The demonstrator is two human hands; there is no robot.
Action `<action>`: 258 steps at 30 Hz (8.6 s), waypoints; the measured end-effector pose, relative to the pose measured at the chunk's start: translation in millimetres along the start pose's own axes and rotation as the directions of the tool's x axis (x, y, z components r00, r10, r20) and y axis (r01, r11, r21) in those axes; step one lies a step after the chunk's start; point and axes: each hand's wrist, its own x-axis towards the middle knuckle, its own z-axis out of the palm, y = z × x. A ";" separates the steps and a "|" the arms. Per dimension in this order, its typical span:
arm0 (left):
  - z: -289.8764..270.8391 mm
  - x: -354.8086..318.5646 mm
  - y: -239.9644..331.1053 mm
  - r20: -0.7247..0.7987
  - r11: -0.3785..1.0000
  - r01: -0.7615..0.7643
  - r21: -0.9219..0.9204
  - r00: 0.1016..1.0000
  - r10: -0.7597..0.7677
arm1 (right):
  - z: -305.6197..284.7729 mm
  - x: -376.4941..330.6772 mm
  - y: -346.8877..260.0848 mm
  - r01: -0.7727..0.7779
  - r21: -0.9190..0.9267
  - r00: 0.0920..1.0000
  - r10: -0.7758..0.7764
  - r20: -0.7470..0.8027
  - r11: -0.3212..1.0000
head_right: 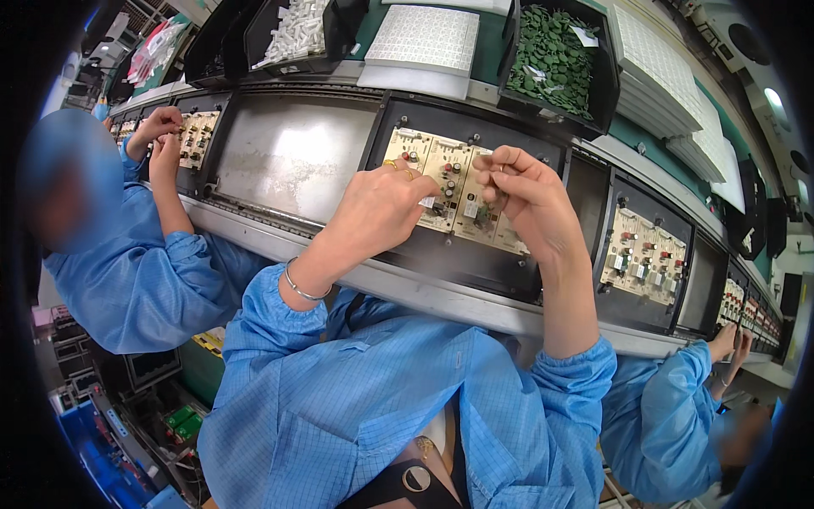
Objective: The person assembles circuit boards on an assembly line conveyor belt, picking components from bins and inserting them into the circuit boards by hand.
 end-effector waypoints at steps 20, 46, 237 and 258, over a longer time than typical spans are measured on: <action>-22.7 -17.6 -37.3 0.048 0.968 0.156 -0.196 0.988 -0.149 | 32.3 9.1 14.3 -0.070 0.053 0.995 0.074 -0.067 0.996; -9.7 38.7 -59.4 -0.290 0.965 -0.021 -0.261 0.955 -0.058 | 57.5 2.8 29.0 0.013 -0.982 0.966 -0.255 -0.036 0.189; -63.0 -186.8 -198.4 -0.478 0.900 0.437 -0.006 0.789 -0.386 | 131.9 55.4 99.1 -0.126 -0.035 0.992 0.125 -0.017 0.991; -25.8 -183.4 -173.4 -0.453 0.923 0.367 -0.116 0.807 -0.378 | 115.6 57.2 114.0 -0.160 -0.094 0.986 0.163 0.026 0.983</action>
